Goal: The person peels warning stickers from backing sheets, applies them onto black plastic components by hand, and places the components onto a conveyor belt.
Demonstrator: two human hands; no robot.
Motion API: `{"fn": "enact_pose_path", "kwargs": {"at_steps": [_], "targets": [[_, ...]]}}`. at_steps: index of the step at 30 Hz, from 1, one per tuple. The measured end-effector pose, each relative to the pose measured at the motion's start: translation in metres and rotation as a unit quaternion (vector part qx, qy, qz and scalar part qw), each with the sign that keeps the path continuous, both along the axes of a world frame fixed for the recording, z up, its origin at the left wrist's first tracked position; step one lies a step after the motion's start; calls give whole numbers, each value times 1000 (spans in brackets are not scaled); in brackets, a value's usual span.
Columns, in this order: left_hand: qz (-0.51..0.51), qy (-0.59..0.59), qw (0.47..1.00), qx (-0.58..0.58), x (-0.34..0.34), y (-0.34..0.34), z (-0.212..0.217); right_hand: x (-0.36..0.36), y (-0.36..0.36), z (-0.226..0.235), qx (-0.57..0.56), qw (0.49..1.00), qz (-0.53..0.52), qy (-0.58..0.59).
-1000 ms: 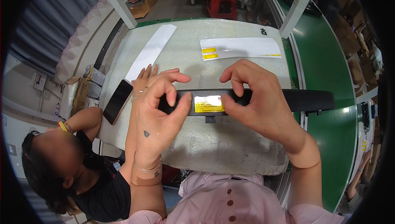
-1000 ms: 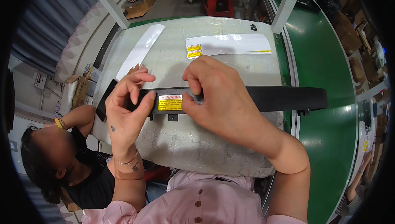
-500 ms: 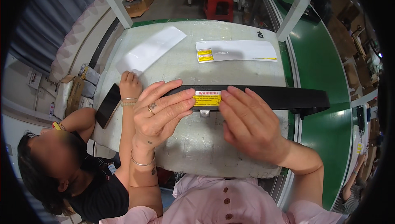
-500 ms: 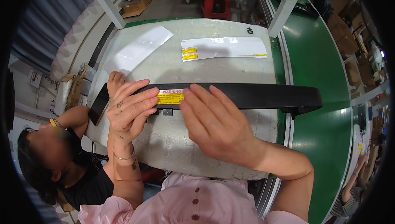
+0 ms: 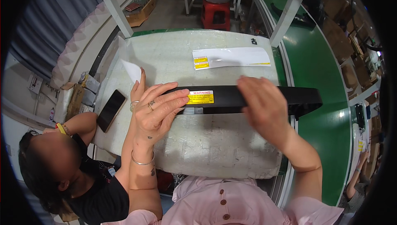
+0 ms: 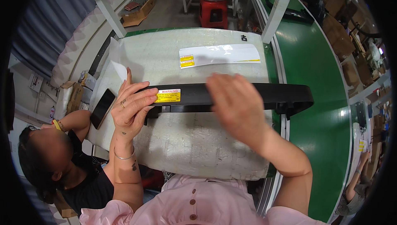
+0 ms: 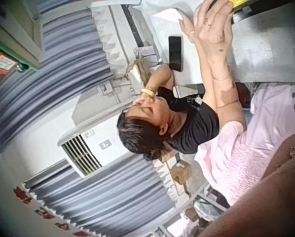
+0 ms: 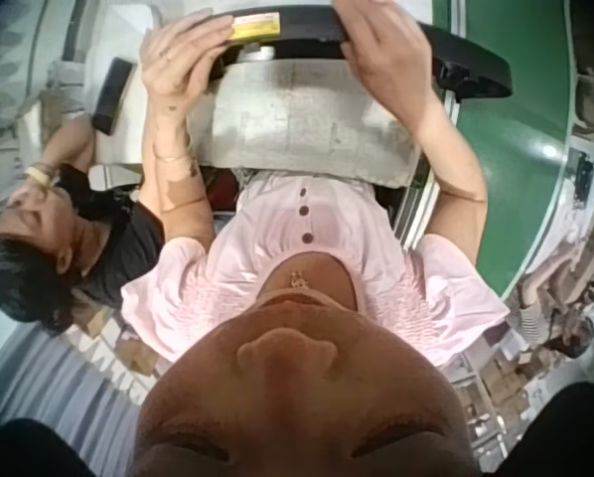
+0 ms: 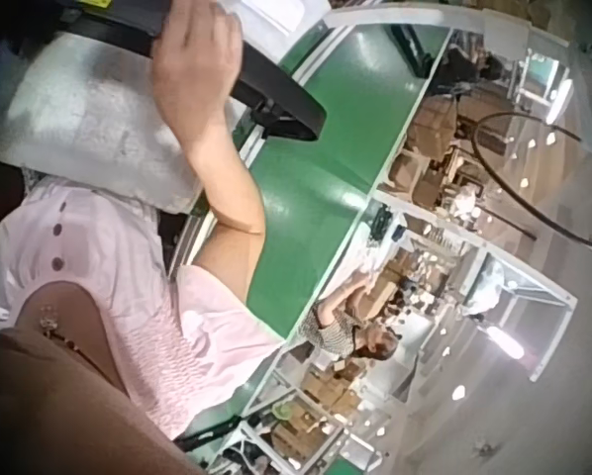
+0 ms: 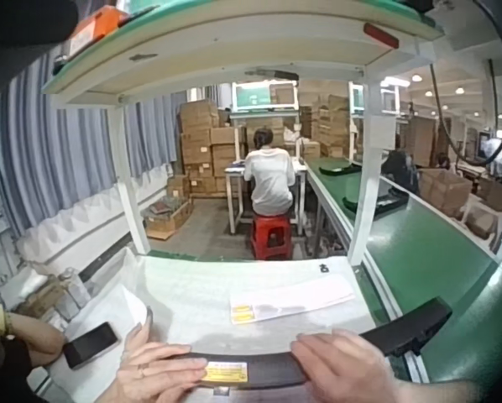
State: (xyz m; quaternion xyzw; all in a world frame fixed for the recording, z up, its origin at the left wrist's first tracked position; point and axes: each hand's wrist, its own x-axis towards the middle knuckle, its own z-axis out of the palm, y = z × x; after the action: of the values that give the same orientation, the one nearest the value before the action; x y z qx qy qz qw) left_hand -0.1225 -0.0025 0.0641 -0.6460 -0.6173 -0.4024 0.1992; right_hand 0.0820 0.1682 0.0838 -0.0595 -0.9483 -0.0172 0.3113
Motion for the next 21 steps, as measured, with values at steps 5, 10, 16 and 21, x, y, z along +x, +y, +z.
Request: {"fn": "enact_pose_path", "kwargs": {"at_steps": [5,10,16,21], "targets": [[-21,-43,996,70,13,25,8,43,33,34,106,993,-40,42],[-36,-40,993,104,27,79,40,136,91,67,87,970,-221,-55],[9,-257,938,-232,-61,159,-62,407,202,-17,-73,830,-541,-118],[148,-165,933,-285,-89,190,-118,641,183,-119,-65,737,-657,-143]]}}
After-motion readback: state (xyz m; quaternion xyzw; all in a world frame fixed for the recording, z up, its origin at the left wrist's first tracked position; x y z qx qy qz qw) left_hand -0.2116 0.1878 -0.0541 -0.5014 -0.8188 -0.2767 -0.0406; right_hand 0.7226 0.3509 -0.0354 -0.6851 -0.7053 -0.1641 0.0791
